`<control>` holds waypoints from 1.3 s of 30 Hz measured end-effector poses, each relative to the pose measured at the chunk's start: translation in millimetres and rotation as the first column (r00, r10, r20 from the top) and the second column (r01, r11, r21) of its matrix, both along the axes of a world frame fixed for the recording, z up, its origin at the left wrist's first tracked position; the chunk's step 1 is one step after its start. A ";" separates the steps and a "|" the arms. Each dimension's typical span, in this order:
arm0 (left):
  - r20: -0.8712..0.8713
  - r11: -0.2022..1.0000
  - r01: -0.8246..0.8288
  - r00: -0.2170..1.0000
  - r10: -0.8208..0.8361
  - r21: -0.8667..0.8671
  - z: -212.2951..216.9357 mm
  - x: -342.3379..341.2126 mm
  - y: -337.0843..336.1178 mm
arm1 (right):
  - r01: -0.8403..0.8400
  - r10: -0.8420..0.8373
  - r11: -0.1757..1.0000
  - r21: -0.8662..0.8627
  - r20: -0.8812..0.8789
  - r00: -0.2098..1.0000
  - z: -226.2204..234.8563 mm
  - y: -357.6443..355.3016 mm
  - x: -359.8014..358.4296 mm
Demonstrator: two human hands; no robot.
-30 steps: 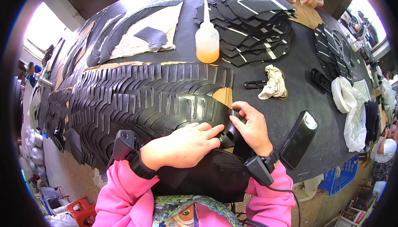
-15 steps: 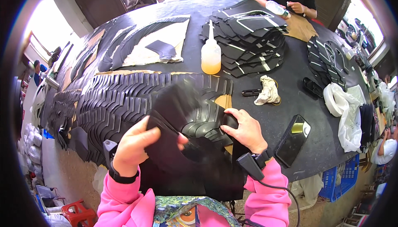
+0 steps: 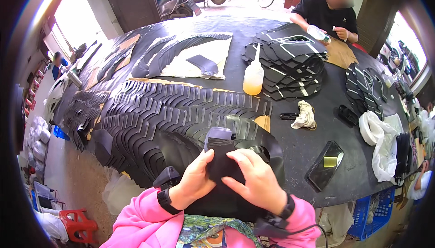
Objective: The worker is assembling and layering multiple black synthetic shoe upper components onto a template on a workbench.
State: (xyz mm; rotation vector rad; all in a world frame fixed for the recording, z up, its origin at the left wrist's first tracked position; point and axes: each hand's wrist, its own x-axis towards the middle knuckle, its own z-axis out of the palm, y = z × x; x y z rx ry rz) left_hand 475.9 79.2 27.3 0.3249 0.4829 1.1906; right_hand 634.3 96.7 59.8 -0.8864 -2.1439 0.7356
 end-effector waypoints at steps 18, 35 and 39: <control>-0.388 0.966 0.141 0.921 -0.047 0.218 -13.1 -17.2 1.7 | 0.052 -0.075 0.987 -0.153 -0.149 0.986 -18.4 4.6 -1.2; -0.439 0.976 0.048 0.897 0.051 0.210 -23.9 -16.9 3.7 | 0.112 -0.128 0.964 0.242 0.055 0.990 -25.1 3.9 -17.2; -0.429 0.995 0.014 0.903 0.028 0.095 -19.6 -14.2 4.9 | 0.116 -0.121 0.960 0.257 0.006 0.993 -29.0 6.6 -17.0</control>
